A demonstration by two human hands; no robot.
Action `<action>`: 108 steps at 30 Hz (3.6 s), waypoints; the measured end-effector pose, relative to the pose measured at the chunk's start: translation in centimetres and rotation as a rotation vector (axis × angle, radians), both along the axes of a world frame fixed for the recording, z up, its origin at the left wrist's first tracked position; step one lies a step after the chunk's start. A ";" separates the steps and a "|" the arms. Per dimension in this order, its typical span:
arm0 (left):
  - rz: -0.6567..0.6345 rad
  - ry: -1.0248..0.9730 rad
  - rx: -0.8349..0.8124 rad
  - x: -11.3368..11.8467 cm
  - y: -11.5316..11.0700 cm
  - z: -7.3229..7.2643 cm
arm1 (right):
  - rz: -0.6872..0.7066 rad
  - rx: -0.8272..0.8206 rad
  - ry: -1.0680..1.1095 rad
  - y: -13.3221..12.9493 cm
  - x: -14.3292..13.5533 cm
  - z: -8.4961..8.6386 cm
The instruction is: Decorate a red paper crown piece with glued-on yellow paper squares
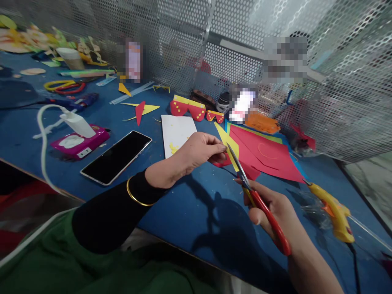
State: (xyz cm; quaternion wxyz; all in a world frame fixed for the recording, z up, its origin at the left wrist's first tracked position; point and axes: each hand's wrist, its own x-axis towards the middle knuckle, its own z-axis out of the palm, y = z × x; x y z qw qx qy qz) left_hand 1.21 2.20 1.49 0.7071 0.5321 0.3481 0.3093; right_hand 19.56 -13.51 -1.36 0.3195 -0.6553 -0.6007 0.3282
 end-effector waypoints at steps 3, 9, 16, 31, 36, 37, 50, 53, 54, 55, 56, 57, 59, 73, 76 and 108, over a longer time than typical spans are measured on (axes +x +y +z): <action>-0.004 -0.003 -0.001 0.0 0.0 -0.1 | -0.009 -0.005 0.003 0.0 -0.3 0.0; 0.013 0.014 -0.026 0.0 -0.2 0.3 | -0.042 -0.004 0.019 0.2 -0.8 0.2; -0.006 0.002 -0.018 0.0 -0.1 0.1 | -0.113 0.032 0.020 -0.1 -1.0 -0.3; 0.014 -0.001 0.009 -0.3 0.4 -0.3 | -0.068 0.049 -0.015 0.4 -0.7 -0.2; 0.019 -0.005 0.024 -0.2 0.3 -0.3 | -0.043 0.045 -0.047 0.5 -0.8 0.2; 0.020 -0.008 0.026 -0.2 0.3 -0.3 | -0.036 0.053 -0.042 0.5 -0.7 0.1; 0.003 0.009 0.020 -0.1 0.0 -0.2 | -0.004 0.026 0.014 0.2 -0.2 -0.8; -0.003 0.008 0.020 -0.1 0.1 -0.4 | -0.022 0.042 0.016 0.1 -0.3 -1.3; -0.007 0.004 0.017 -0.1 0.2 -0.4 | -0.032 0.047 0.017 0.1 -0.4 -1.4; -0.010 -0.001 0.014 -0.1 0.2 -0.5 | -0.043 0.047 0.018 0.1 -0.5 -1.4; -0.012 -0.004 0.012 -0.1 0.2 -0.5 | -0.051 0.040 0.022 0.0 -0.5 -1.5; -0.011 -0.005 0.010 -0.1 0.2 -0.5 | -0.058 0.032 0.026 0.0 -0.5 -1.5; -0.009 -0.001 0.011 -0.1 0.2 -0.4 | -0.055 0.022 0.027 0.0 -0.5 -1.4; 0.005 -0.007 -0.003 -0.3 0.5 -0.3 | -0.072 0.071 -0.006 -0.2 0.3 -2.3; 0.035 -0.007 0.002 -0.3 0.5 -0.2 | -0.066 0.083 -0.029 -0.1 0.2 -2.2; 0.003 0.003 0.033 -0.1 0.2 -0.5 | -0.036 0.000 -0.014 0.1 -0.6 -1.1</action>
